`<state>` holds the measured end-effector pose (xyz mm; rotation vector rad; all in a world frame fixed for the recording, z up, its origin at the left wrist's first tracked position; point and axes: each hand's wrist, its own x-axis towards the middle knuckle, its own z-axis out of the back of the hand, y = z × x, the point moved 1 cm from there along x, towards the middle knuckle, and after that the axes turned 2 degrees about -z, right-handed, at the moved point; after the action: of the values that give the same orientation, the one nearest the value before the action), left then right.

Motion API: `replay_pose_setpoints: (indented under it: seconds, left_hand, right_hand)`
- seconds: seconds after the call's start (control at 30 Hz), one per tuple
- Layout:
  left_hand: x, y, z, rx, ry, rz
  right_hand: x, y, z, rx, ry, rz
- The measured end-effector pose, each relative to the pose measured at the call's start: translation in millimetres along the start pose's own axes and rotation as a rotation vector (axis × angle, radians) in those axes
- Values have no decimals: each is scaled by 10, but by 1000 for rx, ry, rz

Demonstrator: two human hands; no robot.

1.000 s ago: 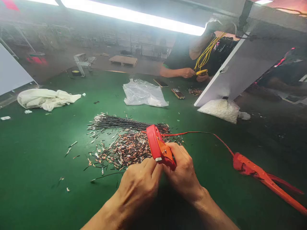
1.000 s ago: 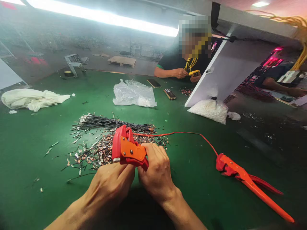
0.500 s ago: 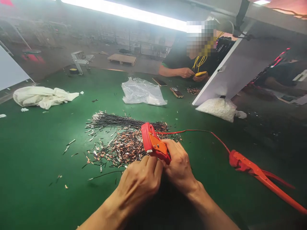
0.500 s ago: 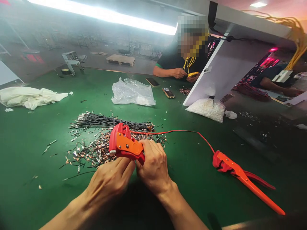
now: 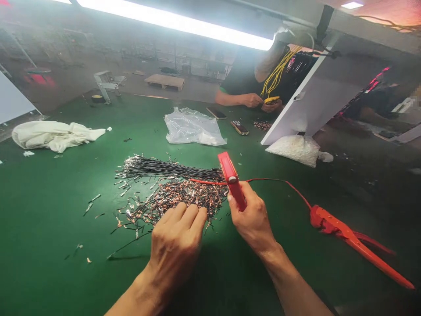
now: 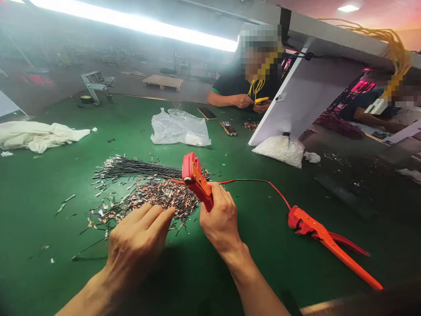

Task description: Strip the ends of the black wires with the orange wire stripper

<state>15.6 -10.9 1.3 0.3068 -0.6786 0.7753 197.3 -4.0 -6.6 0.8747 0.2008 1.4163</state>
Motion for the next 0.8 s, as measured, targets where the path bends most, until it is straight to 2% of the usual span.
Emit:
replay_pose_setpoints:
  seconds: [0.2,0.4,0.6,0.67,0.8]
  left_hand:
    - [1,23,-46,-50,-38,-36]
    - [7,-32,-43,-51,-61,-36]
    - [23,-13,2,-25,-87,-19]
    - [27,1,16,-22,-88,-27]
    - [17,19,15,-15,-126,-40]
  right_hand:
    - [-17,46,-46,181,52,-69]
    - [-29,51,-43,233,64,-113]
    - [-65,177,-4,468,345,-133]
    - [-76,213,-11,541,377,-146]
    - [-81,242,-35,678,358,-217]
